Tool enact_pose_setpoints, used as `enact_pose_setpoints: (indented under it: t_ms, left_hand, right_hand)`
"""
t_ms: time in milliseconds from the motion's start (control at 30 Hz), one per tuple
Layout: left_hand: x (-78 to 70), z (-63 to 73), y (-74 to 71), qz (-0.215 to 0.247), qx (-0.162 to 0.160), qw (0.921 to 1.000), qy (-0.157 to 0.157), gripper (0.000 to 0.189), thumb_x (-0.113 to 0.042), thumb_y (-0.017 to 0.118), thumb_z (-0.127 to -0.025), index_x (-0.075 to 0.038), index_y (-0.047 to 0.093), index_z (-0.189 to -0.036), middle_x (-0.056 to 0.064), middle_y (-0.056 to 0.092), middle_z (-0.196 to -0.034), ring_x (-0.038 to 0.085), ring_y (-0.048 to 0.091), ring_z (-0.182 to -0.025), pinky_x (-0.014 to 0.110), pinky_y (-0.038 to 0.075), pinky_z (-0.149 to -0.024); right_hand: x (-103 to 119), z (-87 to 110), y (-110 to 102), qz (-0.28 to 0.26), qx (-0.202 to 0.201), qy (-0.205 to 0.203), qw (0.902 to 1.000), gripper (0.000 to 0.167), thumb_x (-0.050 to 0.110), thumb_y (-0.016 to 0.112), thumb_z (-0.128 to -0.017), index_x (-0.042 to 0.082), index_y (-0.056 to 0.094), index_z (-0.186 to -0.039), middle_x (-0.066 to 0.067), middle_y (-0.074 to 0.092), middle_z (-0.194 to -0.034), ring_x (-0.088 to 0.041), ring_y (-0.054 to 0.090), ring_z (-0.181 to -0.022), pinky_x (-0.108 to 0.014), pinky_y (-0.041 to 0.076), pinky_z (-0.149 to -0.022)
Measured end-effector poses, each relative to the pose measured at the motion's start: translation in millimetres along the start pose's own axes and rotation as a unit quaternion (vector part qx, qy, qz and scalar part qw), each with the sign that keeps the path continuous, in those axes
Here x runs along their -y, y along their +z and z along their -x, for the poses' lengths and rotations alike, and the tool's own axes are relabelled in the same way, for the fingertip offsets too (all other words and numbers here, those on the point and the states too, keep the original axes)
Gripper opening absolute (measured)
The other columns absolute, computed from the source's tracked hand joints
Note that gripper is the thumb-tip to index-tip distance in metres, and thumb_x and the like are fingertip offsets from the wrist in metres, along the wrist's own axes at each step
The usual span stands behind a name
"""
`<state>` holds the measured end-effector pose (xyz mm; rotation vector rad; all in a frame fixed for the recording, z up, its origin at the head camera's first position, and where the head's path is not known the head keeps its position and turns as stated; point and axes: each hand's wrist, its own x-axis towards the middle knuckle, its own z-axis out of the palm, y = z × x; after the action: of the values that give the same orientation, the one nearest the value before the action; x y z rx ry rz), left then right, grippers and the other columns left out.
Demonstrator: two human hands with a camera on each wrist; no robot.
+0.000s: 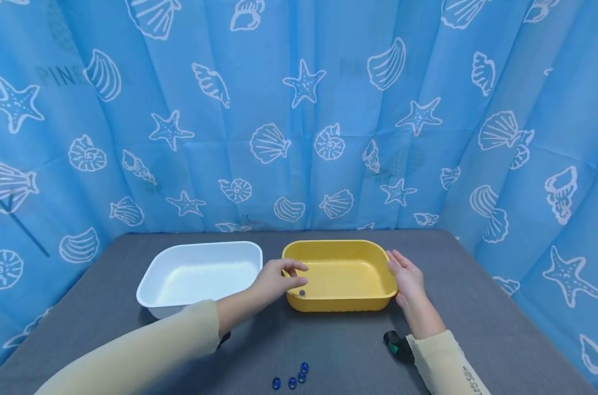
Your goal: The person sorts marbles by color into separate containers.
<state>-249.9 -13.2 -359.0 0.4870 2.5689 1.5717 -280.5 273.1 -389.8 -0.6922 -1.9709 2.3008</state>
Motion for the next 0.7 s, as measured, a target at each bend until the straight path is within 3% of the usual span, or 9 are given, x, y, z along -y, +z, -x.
enact_pose_setpoints:
  t_ms: [167,433,700]
  left_hand:
    - [6.1,16.4,-6.6,0.025,0.074,0.9961,0.043,0.028,-0.015,0.073,-0.088,-0.004,0.07,-0.113,-0.001,0.054,-0.074,0.011,0.048,-0.068,0.021,0.038,-0.057]
    - [28.9,47.8,-22.9,0.016,0.216,0.9755,0.04,0.021,-0.009,0.071,-0.089,0.0,0.069,-0.107,-0.005,0.055,-0.074,0.008,0.047,-0.066,0.02,0.037,-0.059]
    - [46.3,70.5,-32.8,-0.009,0.284,0.9574,0.051,0.017,-0.008,0.072,-0.088,-0.006,0.07,-0.105,-0.008,0.058,-0.081,0.004,0.048,-0.069,0.018,0.039,-0.062]
  right_hand:
    - [1,1.0,0,-0.001,0.004,-0.003,1.0,0.056,0.018,0.043,-0.105,0.015,0.018,-0.155,-0.004,0.023,-0.158,-0.02,0.023,-0.144,-0.034,0.025,-0.112]
    - [1,0.7,0,-0.001,0.006,-0.004,1.0,0.056,0.018,0.044,-0.105,0.014,0.019,-0.155,-0.004,0.023,-0.158,-0.02,0.023,-0.144,-0.034,0.024,-0.112]
    - [1,1.1,0,0.0,0.006,-0.006,1.0,0.057,0.019,0.044,-0.105,0.014,0.019,-0.155,-0.004,0.022,-0.158,-0.02,0.022,-0.144,-0.034,0.025,-0.112]
